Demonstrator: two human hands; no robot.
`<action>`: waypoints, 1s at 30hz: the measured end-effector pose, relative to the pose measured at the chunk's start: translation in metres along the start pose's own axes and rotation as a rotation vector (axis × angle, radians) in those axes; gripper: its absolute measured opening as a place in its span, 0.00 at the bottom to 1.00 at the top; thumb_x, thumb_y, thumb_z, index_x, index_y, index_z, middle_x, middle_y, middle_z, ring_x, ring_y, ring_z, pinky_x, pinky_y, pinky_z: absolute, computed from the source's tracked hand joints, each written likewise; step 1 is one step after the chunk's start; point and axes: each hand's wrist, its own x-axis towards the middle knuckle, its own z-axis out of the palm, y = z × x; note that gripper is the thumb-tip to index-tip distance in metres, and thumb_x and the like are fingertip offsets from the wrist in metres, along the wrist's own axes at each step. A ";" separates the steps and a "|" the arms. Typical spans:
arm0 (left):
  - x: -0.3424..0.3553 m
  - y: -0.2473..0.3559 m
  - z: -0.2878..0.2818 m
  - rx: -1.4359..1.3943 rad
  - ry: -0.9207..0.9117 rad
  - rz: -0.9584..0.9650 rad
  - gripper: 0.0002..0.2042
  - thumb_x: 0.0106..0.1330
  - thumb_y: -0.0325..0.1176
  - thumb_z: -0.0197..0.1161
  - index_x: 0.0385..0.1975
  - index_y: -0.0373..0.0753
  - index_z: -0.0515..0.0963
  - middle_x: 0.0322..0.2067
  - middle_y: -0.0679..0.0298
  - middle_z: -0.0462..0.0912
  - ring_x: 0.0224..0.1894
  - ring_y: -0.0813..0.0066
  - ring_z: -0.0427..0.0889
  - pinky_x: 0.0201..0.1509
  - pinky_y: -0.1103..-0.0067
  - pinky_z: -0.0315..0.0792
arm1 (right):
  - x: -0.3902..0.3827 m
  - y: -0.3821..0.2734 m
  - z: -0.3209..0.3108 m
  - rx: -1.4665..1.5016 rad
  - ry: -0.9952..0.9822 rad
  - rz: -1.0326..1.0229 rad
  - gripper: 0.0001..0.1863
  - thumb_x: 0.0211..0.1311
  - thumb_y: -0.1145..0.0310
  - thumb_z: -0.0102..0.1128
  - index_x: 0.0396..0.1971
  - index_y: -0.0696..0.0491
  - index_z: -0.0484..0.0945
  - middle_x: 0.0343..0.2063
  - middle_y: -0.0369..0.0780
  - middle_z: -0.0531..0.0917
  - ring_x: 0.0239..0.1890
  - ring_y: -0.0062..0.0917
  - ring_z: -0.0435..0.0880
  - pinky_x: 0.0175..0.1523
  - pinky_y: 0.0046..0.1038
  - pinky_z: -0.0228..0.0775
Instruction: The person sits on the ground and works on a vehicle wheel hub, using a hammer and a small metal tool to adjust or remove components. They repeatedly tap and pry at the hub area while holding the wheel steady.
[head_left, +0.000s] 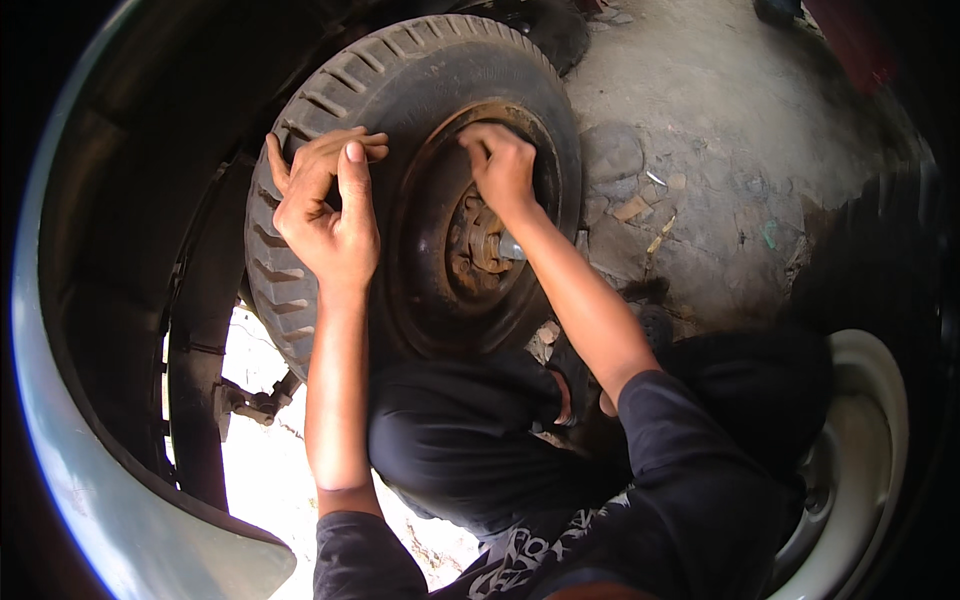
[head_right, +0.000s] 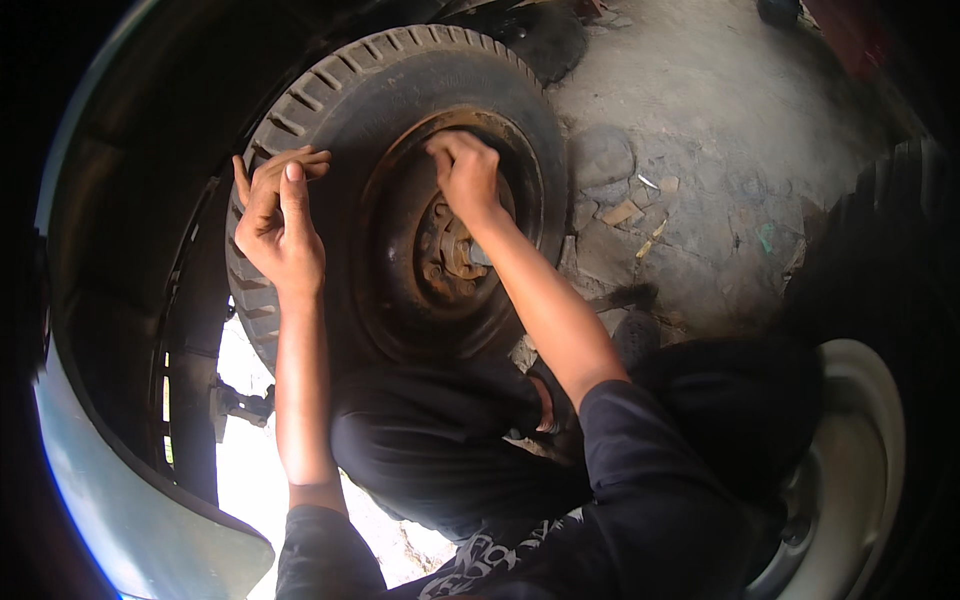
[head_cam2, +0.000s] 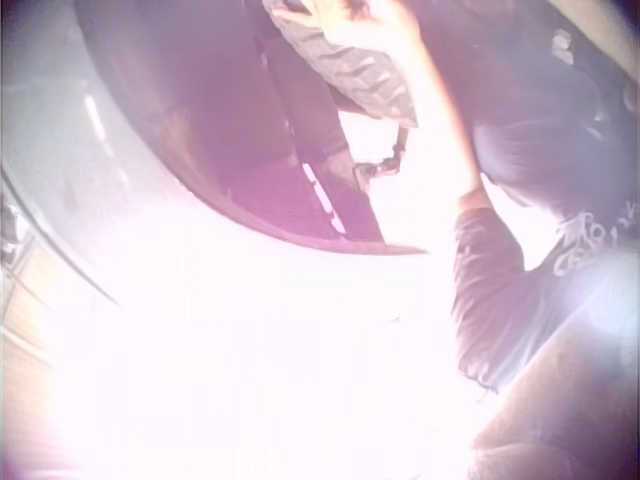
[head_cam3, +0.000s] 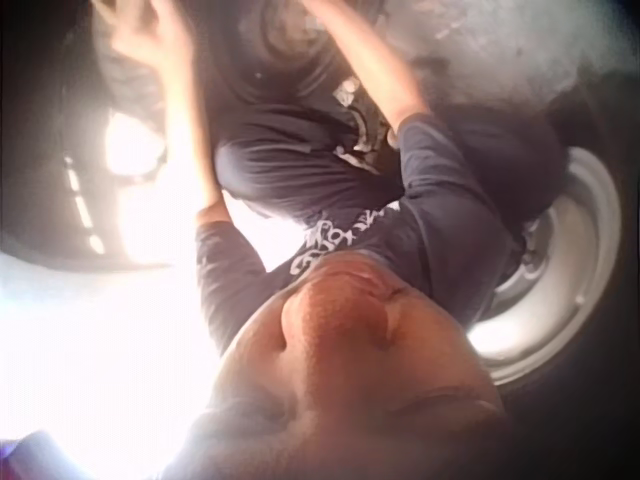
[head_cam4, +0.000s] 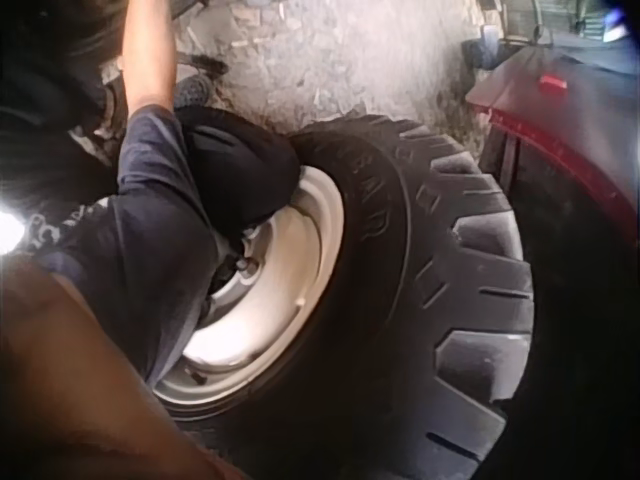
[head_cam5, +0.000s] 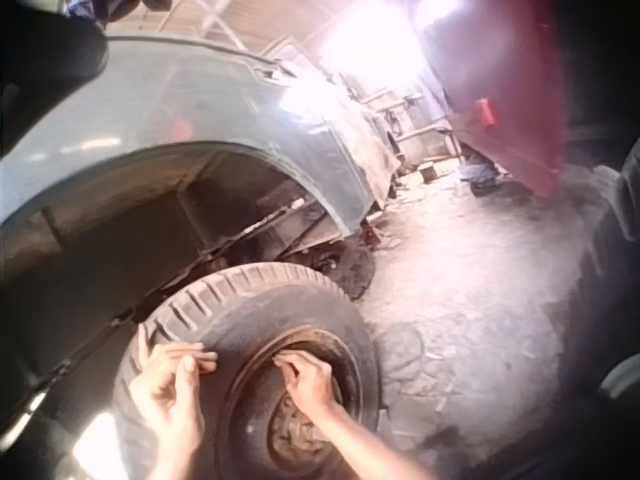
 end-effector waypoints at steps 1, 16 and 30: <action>0.001 -0.001 0.001 0.001 0.006 0.009 0.12 0.77 0.30 0.67 0.29 0.36 0.90 0.33 0.65 0.93 0.46 0.69 0.92 0.86 0.48 0.47 | 0.001 0.001 -0.002 -0.016 0.006 0.019 0.08 0.61 0.83 0.73 0.39 0.57 0.91 0.41 0.47 0.93 0.45 0.42 0.94 0.50 0.36 0.86; -0.002 0.000 0.002 0.002 -0.006 0.000 0.13 0.77 0.32 0.67 0.28 0.36 0.90 0.33 0.65 0.94 0.46 0.69 0.92 0.86 0.48 0.47 | -0.004 -0.017 0.003 0.016 0.025 -0.011 0.09 0.57 0.84 0.74 0.36 0.56 0.90 0.40 0.45 0.93 0.41 0.39 0.95 0.47 0.36 0.87; 0.000 -0.003 0.001 0.030 0.014 0.011 0.13 0.78 0.32 0.66 0.30 0.37 0.89 0.34 0.66 0.94 0.47 0.69 0.92 0.82 0.54 0.55 | -0.030 -0.057 0.005 0.137 -0.158 -0.106 0.10 0.55 0.84 0.75 0.36 0.55 0.91 0.41 0.45 0.94 0.45 0.39 0.95 0.50 0.36 0.88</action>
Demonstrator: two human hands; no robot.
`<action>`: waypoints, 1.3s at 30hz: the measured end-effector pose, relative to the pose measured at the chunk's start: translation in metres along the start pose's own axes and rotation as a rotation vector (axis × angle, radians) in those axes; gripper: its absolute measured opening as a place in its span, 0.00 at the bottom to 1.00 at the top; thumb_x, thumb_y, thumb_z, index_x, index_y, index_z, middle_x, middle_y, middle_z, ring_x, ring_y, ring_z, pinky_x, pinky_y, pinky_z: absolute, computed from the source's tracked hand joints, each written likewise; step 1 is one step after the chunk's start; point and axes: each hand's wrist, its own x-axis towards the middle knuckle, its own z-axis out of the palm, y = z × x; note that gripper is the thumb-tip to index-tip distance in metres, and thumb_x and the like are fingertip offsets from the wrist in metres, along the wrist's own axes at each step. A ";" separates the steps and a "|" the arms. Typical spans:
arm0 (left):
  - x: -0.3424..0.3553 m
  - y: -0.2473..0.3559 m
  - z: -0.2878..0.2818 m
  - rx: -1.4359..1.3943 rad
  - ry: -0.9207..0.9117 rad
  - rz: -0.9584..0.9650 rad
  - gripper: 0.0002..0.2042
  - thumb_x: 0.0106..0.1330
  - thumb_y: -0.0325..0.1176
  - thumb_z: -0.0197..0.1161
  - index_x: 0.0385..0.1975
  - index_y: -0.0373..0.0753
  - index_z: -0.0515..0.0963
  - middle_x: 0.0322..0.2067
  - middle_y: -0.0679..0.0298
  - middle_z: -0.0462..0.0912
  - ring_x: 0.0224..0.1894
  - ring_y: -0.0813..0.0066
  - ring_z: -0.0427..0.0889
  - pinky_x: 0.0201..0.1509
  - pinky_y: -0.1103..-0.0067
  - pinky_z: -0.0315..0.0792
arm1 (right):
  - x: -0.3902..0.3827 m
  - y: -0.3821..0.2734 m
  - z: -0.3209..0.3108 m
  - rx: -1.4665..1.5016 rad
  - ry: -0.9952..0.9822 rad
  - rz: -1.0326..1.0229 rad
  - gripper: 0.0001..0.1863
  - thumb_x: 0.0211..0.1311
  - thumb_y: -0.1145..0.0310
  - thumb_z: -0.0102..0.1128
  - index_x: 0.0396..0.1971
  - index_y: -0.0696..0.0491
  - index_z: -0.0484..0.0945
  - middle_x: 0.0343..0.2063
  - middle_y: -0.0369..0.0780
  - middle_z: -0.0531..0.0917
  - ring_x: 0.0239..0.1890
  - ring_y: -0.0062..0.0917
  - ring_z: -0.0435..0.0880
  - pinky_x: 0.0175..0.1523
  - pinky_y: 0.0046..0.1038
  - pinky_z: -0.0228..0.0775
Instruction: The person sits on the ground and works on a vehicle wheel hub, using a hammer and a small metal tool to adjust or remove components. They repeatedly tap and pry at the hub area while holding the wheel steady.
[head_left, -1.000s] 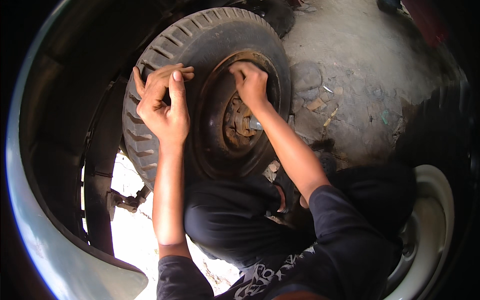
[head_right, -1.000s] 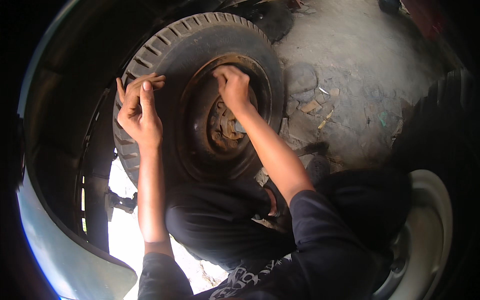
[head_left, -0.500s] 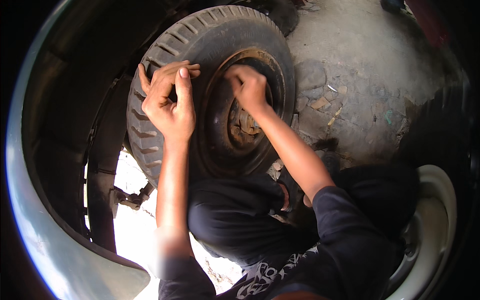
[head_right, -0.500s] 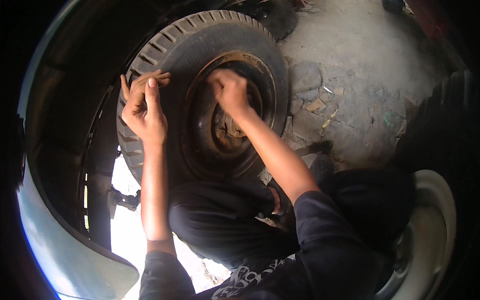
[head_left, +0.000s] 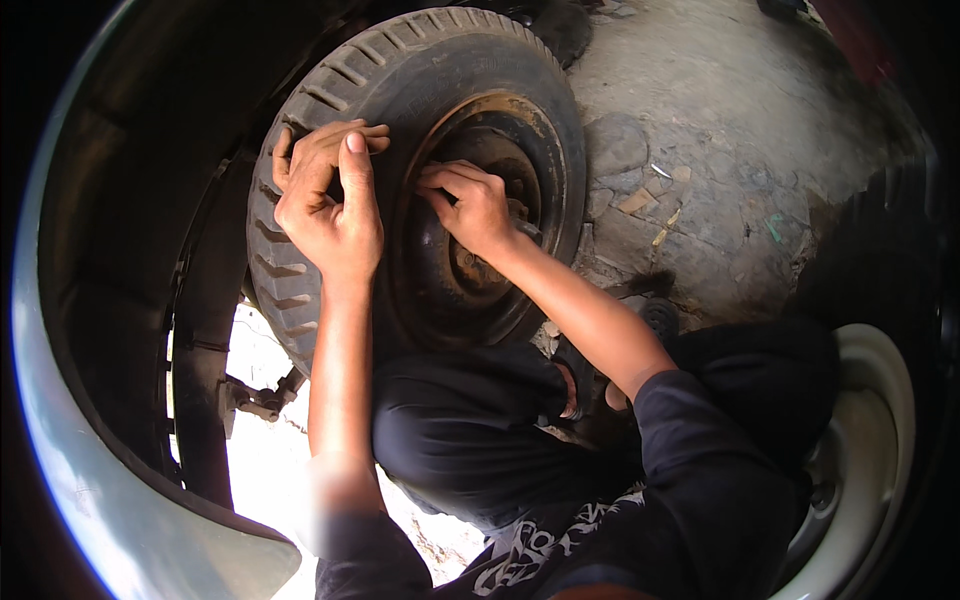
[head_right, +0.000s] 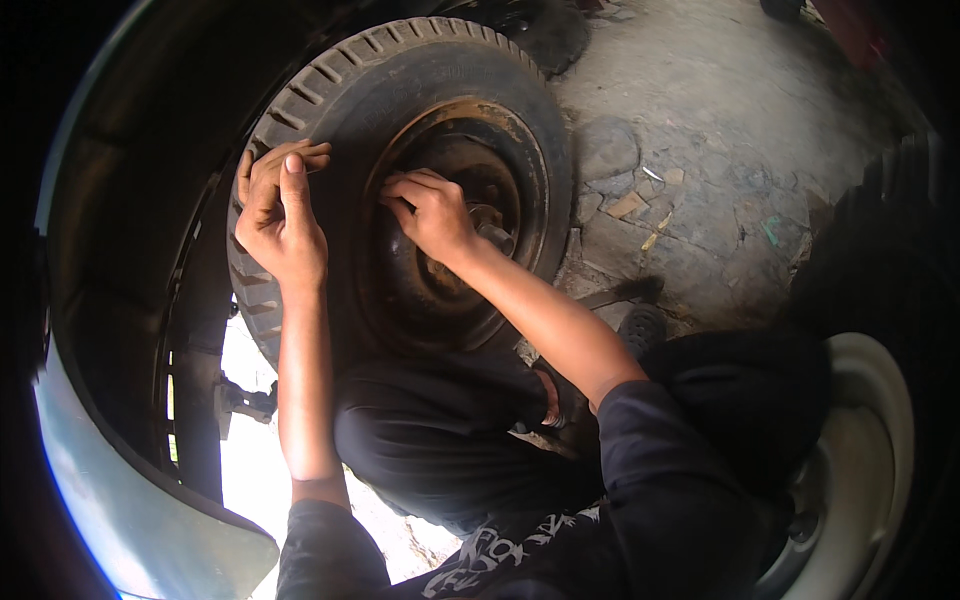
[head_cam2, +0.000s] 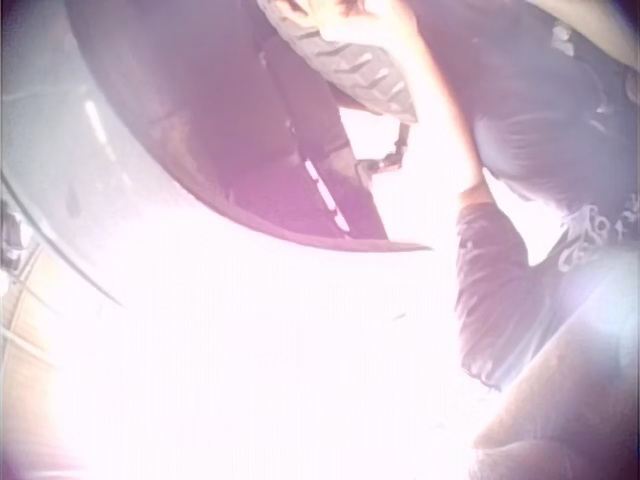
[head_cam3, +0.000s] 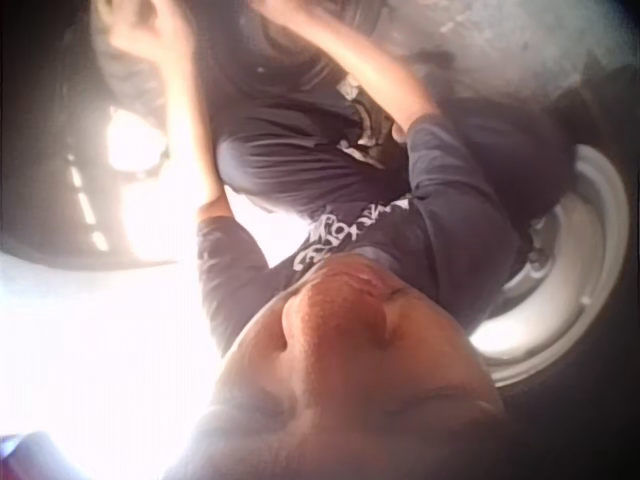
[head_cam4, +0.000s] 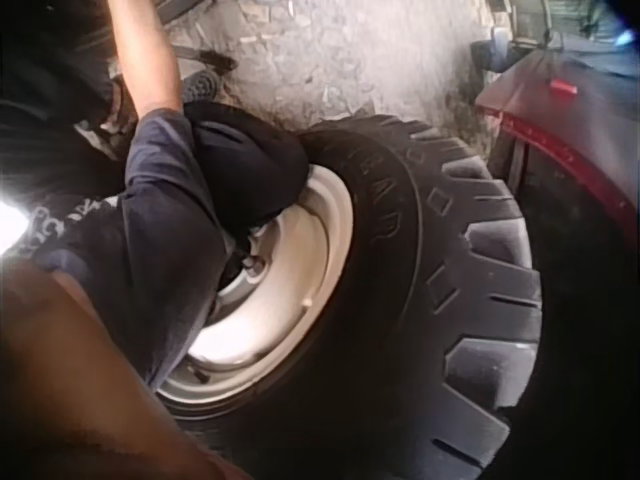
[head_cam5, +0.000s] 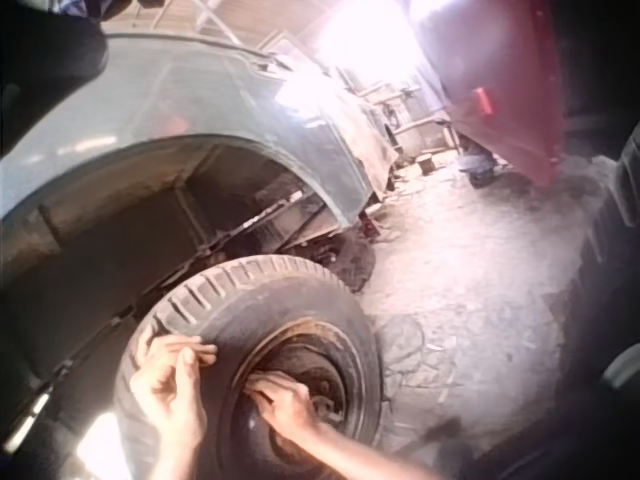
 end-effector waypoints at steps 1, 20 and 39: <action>0.001 0.000 0.001 0.018 0.001 0.007 0.13 0.78 0.33 0.66 0.30 0.37 0.90 0.34 0.66 0.94 0.46 0.69 0.92 0.81 0.55 0.57 | 0.001 0.007 -0.003 0.029 -0.005 -0.052 0.10 0.55 0.83 0.76 0.36 0.55 0.92 0.41 0.44 0.94 0.45 0.39 0.95 0.49 0.35 0.88; -0.002 -0.009 0.000 0.027 0.008 0.083 0.13 0.78 0.34 0.66 0.30 0.41 0.91 0.34 0.69 0.95 0.54 0.70 0.90 0.84 0.48 0.50 | -0.089 -0.028 0.001 0.193 -0.307 -0.191 0.05 0.56 0.75 0.78 0.34 0.54 0.92 0.40 0.36 0.94 0.47 0.31 0.92 0.62 0.38 0.84; -0.002 -0.001 0.000 0.006 -0.001 0.043 0.11 0.73 0.31 0.69 0.26 0.39 0.90 0.31 0.67 0.94 0.47 0.67 0.92 0.81 0.50 0.54 | -0.064 -0.022 -0.036 0.066 0.040 0.407 0.12 0.71 0.74 0.75 0.50 0.59 0.85 0.41 0.44 0.94 0.43 0.29 0.96 0.43 0.28 0.87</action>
